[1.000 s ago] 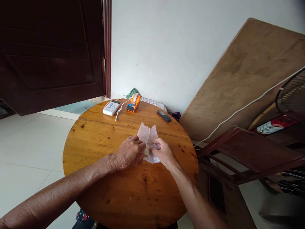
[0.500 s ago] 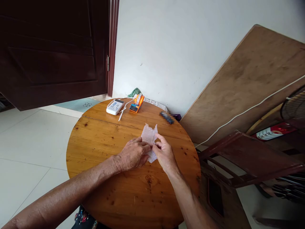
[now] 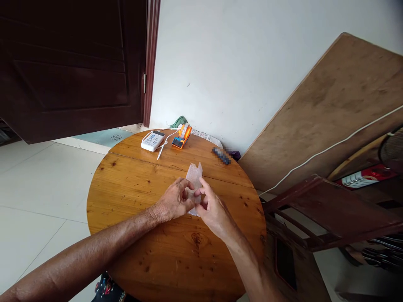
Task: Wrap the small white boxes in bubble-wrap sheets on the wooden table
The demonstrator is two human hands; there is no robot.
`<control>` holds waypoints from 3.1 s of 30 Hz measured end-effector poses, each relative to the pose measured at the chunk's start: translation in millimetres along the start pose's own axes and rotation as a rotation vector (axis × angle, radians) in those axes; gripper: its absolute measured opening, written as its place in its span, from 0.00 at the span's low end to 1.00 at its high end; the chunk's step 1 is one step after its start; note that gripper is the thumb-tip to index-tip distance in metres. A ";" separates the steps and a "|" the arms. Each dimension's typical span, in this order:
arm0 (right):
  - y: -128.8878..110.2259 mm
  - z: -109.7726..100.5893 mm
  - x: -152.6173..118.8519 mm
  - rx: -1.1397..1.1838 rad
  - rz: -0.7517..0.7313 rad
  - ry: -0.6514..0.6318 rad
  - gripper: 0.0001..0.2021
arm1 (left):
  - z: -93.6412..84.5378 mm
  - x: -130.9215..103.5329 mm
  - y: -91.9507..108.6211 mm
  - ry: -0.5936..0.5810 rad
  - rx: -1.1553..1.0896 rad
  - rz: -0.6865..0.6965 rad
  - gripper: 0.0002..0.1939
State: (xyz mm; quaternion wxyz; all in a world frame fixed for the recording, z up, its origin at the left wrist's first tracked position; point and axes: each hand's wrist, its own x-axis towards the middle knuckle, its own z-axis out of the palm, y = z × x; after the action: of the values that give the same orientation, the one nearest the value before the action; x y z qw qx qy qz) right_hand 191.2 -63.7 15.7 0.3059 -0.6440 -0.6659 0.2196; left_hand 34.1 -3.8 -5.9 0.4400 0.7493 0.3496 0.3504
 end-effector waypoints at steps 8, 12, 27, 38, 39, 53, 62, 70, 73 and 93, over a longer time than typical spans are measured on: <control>-6.5 8.2 -10.4 -0.245 -0.112 0.062 0.41 | 9.1 1.4 -1.9 0.050 0.039 -0.049 0.09; -7.4 1.1 -15.4 -0.099 -0.093 0.011 0.40 | 13.1 0.7 -2.1 0.060 0.041 -0.059 0.06; 15.9 -0.5 -7.6 0.269 -0.012 0.208 0.21 | 19.8 -3.3 -2.1 0.096 -0.020 -0.116 0.08; 14.0 -10.9 -39.3 0.058 -0.123 0.118 0.28 | -27.6 -8.2 16.8 -0.332 0.241 0.041 0.26; 14.4 -8.1 -41.1 0.051 -0.123 0.145 0.27 | -28.8 -9.0 17.1 -0.341 0.308 0.071 0.27; 24.1 4.5 -47.9 -0.064 -0.038 0.505 0.15 | -16.7 -12.5 16.6 -0.072 0.449 0.011 0.03; -14.4 2.8 -32.1 -0.470 -0.417 0.252 0.12 | -23.9 0.2 15.0 0.036 0.217 -0.236 0.07; -15.2 2.1 -19.0 -0.441 -0.443 0.108 0.14 | -16.3 -0.6 7.8 0.079 -0.163 -0.229 0.06; -13.9 2.2 -20.3 -0.412 -0.452 0.109 0.16 | -7.7 -2.6 6.3 0.028 -0.323 -0.214 0.10; 45.3 -22.2 -57.8 0.202 0.268 0.241 0.19 | 0.5 -17.2 2.0 -0.047 0.430 0.449 0.09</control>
State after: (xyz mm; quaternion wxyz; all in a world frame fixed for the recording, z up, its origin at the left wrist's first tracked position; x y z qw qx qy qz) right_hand 238.4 -120.0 -6.8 0.4144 -0.7143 -0.5077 0.2455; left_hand 26.2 -19.0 -8.0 0.1909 0.8915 0.2314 0.3394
